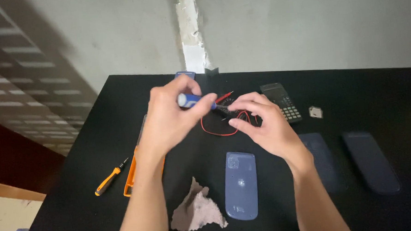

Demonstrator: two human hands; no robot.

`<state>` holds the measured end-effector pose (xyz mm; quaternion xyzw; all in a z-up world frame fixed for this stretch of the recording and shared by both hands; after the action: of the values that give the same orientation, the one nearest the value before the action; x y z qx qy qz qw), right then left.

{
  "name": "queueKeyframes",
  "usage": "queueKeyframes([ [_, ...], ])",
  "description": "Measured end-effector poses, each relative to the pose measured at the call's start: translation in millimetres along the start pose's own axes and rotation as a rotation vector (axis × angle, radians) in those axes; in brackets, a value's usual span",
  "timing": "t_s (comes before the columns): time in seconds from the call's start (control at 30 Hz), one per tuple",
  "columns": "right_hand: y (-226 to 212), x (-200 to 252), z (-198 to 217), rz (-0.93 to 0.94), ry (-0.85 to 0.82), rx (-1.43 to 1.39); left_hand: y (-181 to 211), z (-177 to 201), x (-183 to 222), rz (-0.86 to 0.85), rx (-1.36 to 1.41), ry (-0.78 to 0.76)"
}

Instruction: Using a precision screwdriver to fasten screws into the back housing of a calculator.

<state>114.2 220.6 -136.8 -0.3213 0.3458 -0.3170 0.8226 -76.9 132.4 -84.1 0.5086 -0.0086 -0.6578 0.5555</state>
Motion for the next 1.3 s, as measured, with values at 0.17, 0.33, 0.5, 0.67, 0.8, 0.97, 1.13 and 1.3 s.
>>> queueKeyframes([
  [0.17, 24.8, -7.2, -14.4, -0.090, -0.127, -0.033, 5.0, -17.1, -3.3, 0.002, -0.247, -0.185],
  [0.33, 42.6, -1.3, -26.8, -0.129, -0.185, -0.103, -3.6, -38.9, -8.5, 0.098, -0.379, -0.452],
  [0.5, 67.3, 19.4, -50.2, -0.079, -0.208, -0.219, -17.1, -64.8, -5.8, 0.033, -0.393, -0.555],
  [0.67, 78.9, 29.4, -61.8, -0.054, -0.183, -0.212, -17.0, -80.5, -2.1, -0.027, -0.383, -0.598],
  [0.8, 91.8, 32.1, -69.9, -0.174, -0.178, -0.188, -23.2, -89.7, 0.3, -0.005, -0.381, -0.637],
  [0.97, 106.1, 32.4, -76.2, -0.229, -0.209, -0.167, -26.0, -87.0, -5.2, -0.106, -0.202, -0.579],
  [1.13, 104.5, 32.3, -76.8, -0.280, -0.213, -0.157, -22.8, -87.2, -3.9, -0.091, -0.209, -0.618],
  [1.3, 106.4, 31.8, -77.8, -0.286, -0.231, -0.132, -27.2, -89.3, -3.0, -0.085, -0.213, -0.620],
])
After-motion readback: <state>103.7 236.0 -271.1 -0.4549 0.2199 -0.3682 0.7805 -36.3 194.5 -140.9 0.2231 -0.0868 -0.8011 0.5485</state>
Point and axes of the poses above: each hand's wrist, its own x-axis away from the middle knuckle, its own z-axis out of the back of the hand, y = z × x, the point moved 4 cm from there along -x, towards the middle knuckle, and after that the axes turned 10 degrees about -z, right-handed, at the moved point
